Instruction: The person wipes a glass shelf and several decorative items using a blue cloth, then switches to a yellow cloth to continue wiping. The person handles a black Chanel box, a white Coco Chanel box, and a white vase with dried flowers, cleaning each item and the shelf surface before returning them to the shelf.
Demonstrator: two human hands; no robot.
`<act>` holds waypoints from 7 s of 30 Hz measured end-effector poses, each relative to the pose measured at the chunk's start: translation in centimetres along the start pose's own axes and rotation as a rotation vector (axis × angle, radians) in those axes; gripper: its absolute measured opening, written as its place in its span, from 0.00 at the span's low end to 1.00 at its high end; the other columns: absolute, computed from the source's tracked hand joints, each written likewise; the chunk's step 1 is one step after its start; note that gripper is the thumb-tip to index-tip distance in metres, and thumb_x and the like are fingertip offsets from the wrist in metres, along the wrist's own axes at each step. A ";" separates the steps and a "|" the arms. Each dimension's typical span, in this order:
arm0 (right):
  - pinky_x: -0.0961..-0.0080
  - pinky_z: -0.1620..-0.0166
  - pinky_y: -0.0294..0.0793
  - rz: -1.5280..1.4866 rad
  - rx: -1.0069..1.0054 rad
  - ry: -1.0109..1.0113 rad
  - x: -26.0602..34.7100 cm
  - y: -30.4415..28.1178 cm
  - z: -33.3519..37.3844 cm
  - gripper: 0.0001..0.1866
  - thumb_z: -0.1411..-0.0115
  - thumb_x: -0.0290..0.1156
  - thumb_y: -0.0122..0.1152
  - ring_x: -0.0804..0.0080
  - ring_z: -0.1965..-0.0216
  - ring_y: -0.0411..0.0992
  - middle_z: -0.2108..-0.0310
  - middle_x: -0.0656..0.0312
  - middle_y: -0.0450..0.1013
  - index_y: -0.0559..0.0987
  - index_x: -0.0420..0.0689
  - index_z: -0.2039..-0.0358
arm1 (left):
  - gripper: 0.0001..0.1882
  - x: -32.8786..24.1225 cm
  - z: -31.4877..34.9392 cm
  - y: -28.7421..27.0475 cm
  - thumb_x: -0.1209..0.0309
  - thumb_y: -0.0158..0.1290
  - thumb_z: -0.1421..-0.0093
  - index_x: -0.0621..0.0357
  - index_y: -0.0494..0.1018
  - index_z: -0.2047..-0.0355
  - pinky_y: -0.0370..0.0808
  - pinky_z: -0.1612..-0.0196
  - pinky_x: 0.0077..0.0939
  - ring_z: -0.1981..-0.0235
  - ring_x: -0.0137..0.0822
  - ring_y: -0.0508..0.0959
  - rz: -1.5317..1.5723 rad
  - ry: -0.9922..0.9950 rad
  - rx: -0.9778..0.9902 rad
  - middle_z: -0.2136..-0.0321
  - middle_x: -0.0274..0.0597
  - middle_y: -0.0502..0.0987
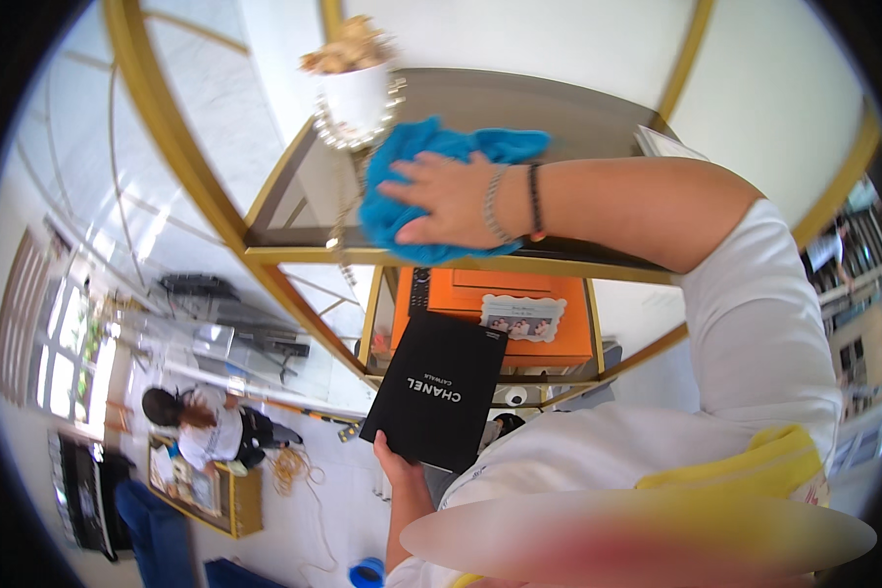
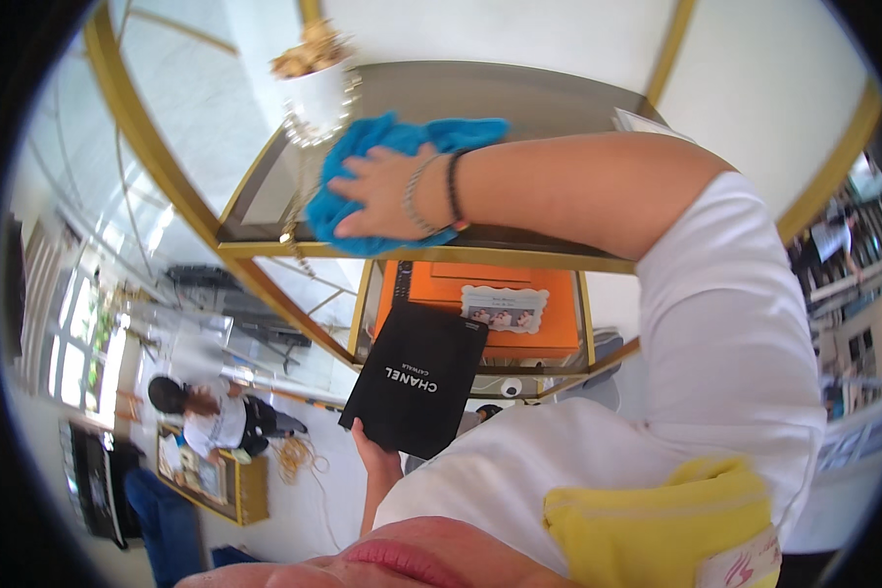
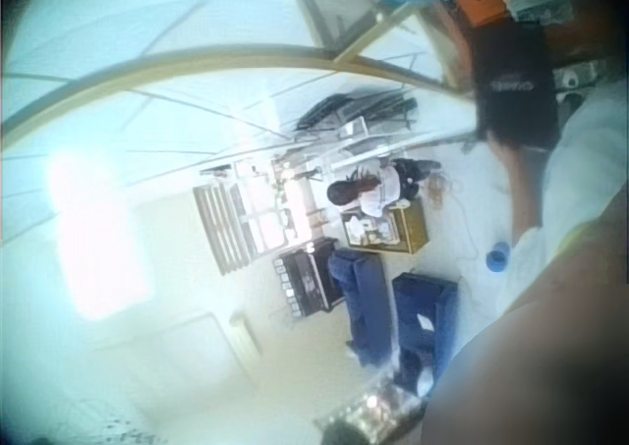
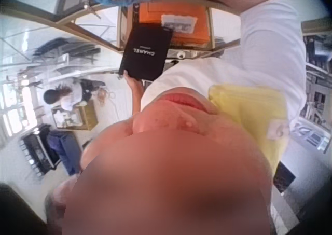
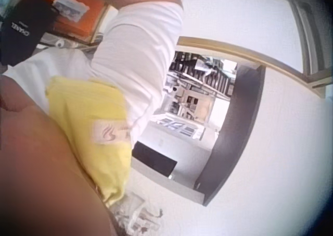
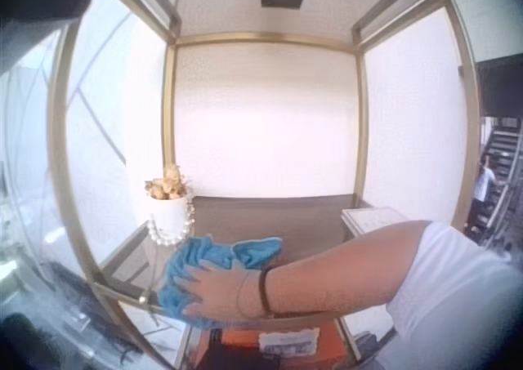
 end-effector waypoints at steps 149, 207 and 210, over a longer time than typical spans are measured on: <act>0.70 0.46 0.60 0.225 0.518 0.521 -32.6 2.6 6.8 0.37 0.50 0.26 0.44 0.59 0.46 0.62 0.45 0.51 0.61 0.47 0.52 0.38 | 0.26 -0.5 1.1 1.6 0.54 0.37 0.41 0.57 0.60 0.47 0.64 0.47 0.38 0.49 0.43 0.66 -0.021 -0.073 -0.100 0.49 0.43 0.65; 0.68 0.56 0.70 0.493 0.023 0.266 -27.7 0.0 -19.2 0.13 0.51 0.28 0.51 0.56 0.61 0.71 0.63 0.51 0.73 0.77 0.43 0.63 | 0.23 0.4 -0.2 -1.8 0.53 0.42 0.43 0.55 0.66 0.54 0.67 0.51 0.36 0.56 0.40 0.72 -0.023 -0.050 -0.173 0.57 0.39 0.72; 0.67 0.56 0.69 0.264 -0.086 0.248 -24.7 -1.0 -20.7 0.20 0.50 0.28 0.46 0.55 0.60 0.71 0.61 0.51 0.72 0.71 0.50 0.54 | 0.23 0.2 -0.1 -1.9 0.53 0.41 0.43 0.55 0.66 0.54 0.68 0.51 0.36 0.56 0.39 0.72 -0.029 -0.043 -0.176 0.57 0.39 0.72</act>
Point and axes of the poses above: each hand's wrist, its own z-axis away from the middle knuckle, its own y-axis out of the palm, x = y × z, the point moved 9 cm from there along -z, towards the middle knuckle
